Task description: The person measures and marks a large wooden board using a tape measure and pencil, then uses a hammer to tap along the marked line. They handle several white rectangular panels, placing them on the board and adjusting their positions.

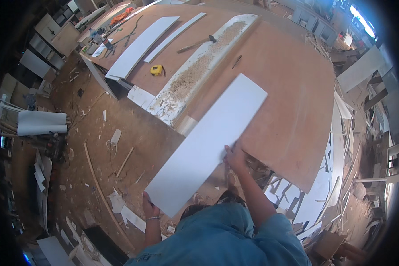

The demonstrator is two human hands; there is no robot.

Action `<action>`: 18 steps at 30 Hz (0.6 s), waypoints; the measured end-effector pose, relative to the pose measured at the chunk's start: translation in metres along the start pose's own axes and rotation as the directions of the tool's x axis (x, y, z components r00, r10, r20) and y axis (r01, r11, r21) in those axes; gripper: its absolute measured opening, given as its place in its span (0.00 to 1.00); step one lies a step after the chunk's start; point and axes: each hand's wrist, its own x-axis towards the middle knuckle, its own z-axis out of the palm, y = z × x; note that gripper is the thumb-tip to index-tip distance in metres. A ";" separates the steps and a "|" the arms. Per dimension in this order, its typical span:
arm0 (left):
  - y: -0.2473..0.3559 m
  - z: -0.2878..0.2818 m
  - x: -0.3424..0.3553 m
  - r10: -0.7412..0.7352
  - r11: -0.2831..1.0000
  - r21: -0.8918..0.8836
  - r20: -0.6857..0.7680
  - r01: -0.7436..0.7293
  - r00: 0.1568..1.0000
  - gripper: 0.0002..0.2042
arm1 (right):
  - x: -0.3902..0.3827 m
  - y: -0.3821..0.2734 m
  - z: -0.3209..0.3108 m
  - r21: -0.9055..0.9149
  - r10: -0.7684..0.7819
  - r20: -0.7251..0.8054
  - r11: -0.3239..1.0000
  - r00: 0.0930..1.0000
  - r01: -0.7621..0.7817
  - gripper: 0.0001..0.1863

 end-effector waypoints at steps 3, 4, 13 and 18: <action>-0.004 -0.019 0.019 -0.031 0.998 -0.051 -0.024 0.030 0.999 0.23 | 0.014 -0.007 0.032 -0.005 0.058 0.005 0.998 0.998 -0.058 0.42; -0.002 -0.023 0.024 -0.032 0.998 -0.055 -0.022 0.031 0.999 0.23 | 0.019 -0.012 0.039 0.034 0.052 0.040 0.998 0.998 -0.053 0.43; 0.016 -0.022 0.058 0.004 0.992 0.126 0.002 -0.004 1.000 0.21 | 0.042 -0.034 0.064 0.161 -0.006 -0.005 0.987 1.000 0.007 0.41; 0.028 -0.028 0.017 -0.194 0.559 0.820 -0.010 0.119 0.981 0.18 | 0.069 -0.046 0.054 0.087 0.064 -0.015 0.994 0.998 -0.062 0.39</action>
